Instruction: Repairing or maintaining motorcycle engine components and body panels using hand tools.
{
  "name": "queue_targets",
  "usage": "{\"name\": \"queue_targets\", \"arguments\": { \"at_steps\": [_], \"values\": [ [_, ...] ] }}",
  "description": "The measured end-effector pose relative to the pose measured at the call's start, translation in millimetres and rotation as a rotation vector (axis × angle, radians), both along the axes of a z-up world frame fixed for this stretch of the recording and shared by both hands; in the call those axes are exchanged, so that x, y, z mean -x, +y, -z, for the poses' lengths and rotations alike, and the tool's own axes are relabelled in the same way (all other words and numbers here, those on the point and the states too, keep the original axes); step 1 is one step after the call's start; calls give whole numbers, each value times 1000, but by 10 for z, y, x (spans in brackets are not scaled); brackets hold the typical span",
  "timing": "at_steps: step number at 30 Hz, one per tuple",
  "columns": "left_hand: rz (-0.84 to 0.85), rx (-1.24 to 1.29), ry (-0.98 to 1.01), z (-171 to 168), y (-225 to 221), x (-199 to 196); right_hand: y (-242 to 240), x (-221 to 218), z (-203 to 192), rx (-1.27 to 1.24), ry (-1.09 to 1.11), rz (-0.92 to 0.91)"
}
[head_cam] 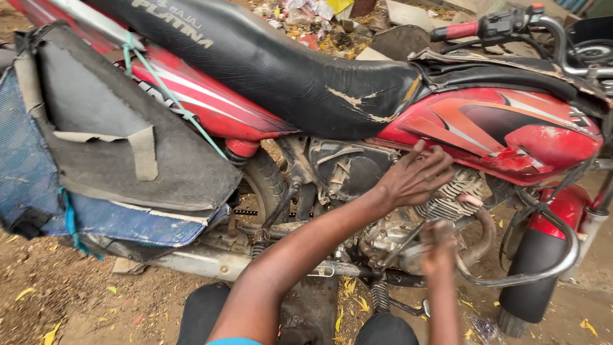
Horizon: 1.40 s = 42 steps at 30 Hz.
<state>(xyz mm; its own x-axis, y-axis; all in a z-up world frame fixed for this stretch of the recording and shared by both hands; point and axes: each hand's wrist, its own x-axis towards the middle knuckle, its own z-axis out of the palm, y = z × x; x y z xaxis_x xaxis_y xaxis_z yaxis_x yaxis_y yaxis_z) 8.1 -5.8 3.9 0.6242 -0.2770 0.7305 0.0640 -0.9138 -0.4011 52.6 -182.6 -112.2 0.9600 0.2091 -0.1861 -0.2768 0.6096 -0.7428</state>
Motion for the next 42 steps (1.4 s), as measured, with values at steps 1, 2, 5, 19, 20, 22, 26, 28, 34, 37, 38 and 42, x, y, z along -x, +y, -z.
{"name": "queue_targets", "arguments": {
  "at_steps": [1, 2, 5, 19, 20, 22, 26, 28, 34, 37, 38, 42],
  "values": [
    [22, -31, 10, 54, 5, -30, -104, -81, -415, 66, -69, 148],
    [16, -29, 16, 109, 25, -61, -46, -303, -663, 68, -63, 142],
    [131, -111, 20, 210, 19, -153, 304, -668, -1502, 166, -679, 151],
    [121, 169, 279, -188, -14, 150, 351, 1087, -1594, 361, -1408, 281],
    [126, 177, 277, -172, -18, 142, 329, 979, -1337, 370, -1410, 278],
    [98, 271, 314, -160, -28, 120, 270, 755, -838, 110, -878, 436],
    [82, 331, 299, -64, -57, 6, 631, 823, 151, 443, -459, -33],
    [59, 420, 262, -133, -70, 26, 892, 697, 782, 303, -329, -415],
    [45, 113, -44, -12, -34, 81, 969, 883, 591, 242, -270, -426],
    [41, -286, -126, 30, 51, -28, 694, 768, 323, 415, -204, -350],
    [44, -283, -130, 66, 49, -59, 504, 546, 351, 419, -205, -346],
    [197, -310, -33, 225, 85, -99, -104, -340, 157, 394, -206, -134]
  ]
}}
